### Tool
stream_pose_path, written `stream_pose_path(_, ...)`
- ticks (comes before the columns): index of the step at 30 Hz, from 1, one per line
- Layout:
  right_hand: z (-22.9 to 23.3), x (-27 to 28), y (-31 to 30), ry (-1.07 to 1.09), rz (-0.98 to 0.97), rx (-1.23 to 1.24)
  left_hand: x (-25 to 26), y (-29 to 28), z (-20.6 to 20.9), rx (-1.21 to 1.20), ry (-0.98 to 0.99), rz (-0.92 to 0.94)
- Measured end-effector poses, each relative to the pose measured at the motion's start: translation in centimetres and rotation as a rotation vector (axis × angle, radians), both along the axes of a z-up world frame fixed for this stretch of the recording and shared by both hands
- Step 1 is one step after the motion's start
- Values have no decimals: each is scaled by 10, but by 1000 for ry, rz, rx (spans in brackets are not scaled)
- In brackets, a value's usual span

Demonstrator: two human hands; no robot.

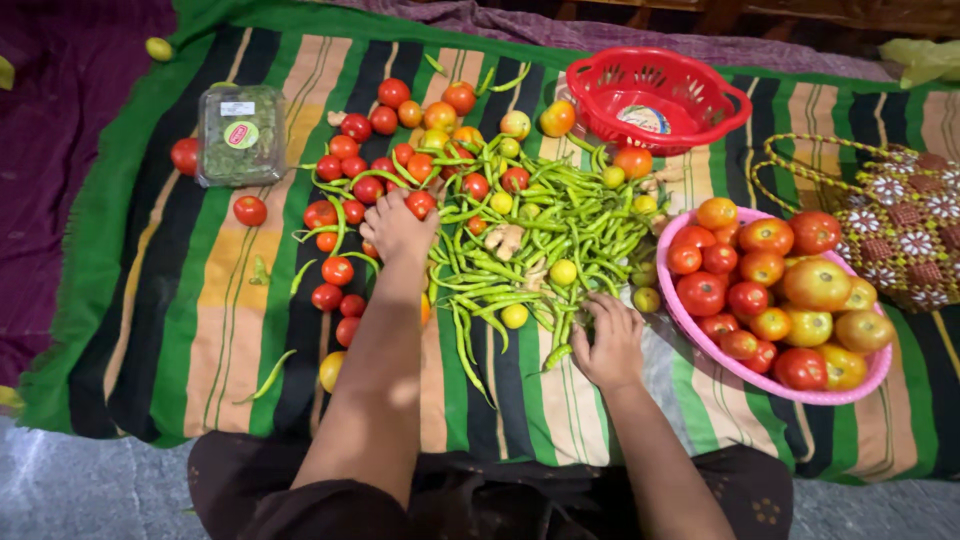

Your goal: The person sits on a patterned mat and sorts a pile of mixed vegetables, including tomatoes, green chilies, and lemons. They pick up individual items and place them into a pink basket or arrange them on the mat.

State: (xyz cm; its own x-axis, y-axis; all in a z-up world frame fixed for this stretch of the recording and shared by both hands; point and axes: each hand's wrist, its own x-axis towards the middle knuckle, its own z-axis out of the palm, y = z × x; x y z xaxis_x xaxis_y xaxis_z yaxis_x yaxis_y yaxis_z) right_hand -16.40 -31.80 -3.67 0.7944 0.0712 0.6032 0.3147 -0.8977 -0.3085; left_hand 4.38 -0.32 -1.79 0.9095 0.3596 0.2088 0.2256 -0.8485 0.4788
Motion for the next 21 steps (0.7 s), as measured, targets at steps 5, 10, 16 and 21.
stream_pose_path(5,-2,-2,-1,6,-15,-11,-4,10,-19,-50,-258,-188)
stream_pose_path(10,-5,-4,-2,10,-3,9,-22,-1,-9,-317,-523,-493)
stream_pose_path(16,-7,-3,-4,-27,5,57,-63,-66,12,-770,-309,-827)
stream_pose_path(21,3,-3,-12,-71,66,165,-105,-136,-2,-912,-216,-901)
